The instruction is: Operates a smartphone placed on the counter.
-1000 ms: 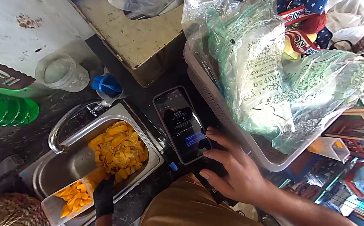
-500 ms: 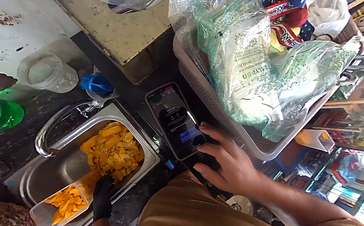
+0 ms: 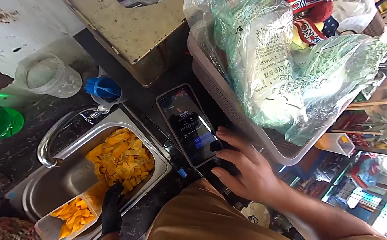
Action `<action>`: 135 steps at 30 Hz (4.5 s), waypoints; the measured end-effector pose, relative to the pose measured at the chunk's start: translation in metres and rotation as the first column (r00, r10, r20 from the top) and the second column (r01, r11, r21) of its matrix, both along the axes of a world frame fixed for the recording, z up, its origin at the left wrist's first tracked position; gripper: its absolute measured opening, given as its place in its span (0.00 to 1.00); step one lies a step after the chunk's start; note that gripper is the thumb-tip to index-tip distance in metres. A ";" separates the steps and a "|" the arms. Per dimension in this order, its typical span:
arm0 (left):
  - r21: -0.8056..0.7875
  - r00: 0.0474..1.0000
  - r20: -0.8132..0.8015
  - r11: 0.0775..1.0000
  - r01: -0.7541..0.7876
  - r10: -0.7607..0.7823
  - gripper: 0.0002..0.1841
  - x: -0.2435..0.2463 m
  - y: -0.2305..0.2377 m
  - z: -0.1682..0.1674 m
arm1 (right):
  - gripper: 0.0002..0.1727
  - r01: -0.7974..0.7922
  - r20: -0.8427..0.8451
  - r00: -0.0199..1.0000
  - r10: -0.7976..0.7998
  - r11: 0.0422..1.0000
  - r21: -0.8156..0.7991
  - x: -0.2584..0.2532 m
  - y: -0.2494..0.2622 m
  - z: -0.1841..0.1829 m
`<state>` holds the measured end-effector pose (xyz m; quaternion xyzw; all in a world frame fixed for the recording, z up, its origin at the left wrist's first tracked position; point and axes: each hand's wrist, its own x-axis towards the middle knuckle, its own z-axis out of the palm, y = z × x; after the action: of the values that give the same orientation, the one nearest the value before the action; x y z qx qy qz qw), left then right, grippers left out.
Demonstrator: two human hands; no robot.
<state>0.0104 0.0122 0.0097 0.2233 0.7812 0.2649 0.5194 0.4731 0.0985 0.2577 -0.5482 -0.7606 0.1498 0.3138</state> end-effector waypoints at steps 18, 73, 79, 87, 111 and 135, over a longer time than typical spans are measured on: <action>0.050 0.999 0.031 0.998 -0.035 0.033 0.26 0.000 -0.002 0.001 | 0.17 0.003 -0.002 1.000 -0.003 1.000 0.001 0.000 0.000 -0.001; 0.061 0.999 0.039 0.998 -0.028 0.026 0.26 -0.002 -0.005 0.002 | 0.16 0.002 -0.012 1.000 -0.002 1.000 -0.010 0.001 0.000 -0.002; 0.066 0.998 0.045 0.996 -0.053 0.050 0.25 0.000 -0.004 0.003 | 0.17 -0.005 -0.009 1.000 0.005 1.000 -0.019 0.002 0.000 -0.001; 0.077 0.996 0.059 0.995 -0.064 0.059 0.26 -0.002 -0.007 0.003 | 0.17 0.006 -0.011 1.000 -0.006 1.000 -0.015 0.000 0.000 -0.002; 0.076 0.994 0.080 0.994 -0.074 0.068 0.25 -0.004 -0.006 0.002 | 0.17 0.013 0.006 1.000 -0.013 0.999 -0.035 0.000 0.000 -0.001; 0.084 0.993 0.098 0.993 -0.080 0.071 0.25 -0.004 -0.006 0.003 | 0.17 0.019 0.014 1.000 -0.019 1.000 -0.014 0.000 -0.001 -0.002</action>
<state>0.0061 0.0060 0.0129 0.2033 0.7510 0.3288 0.5353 0.4726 0.0974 0.2559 -0.5588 -0.7563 0.1484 0.3061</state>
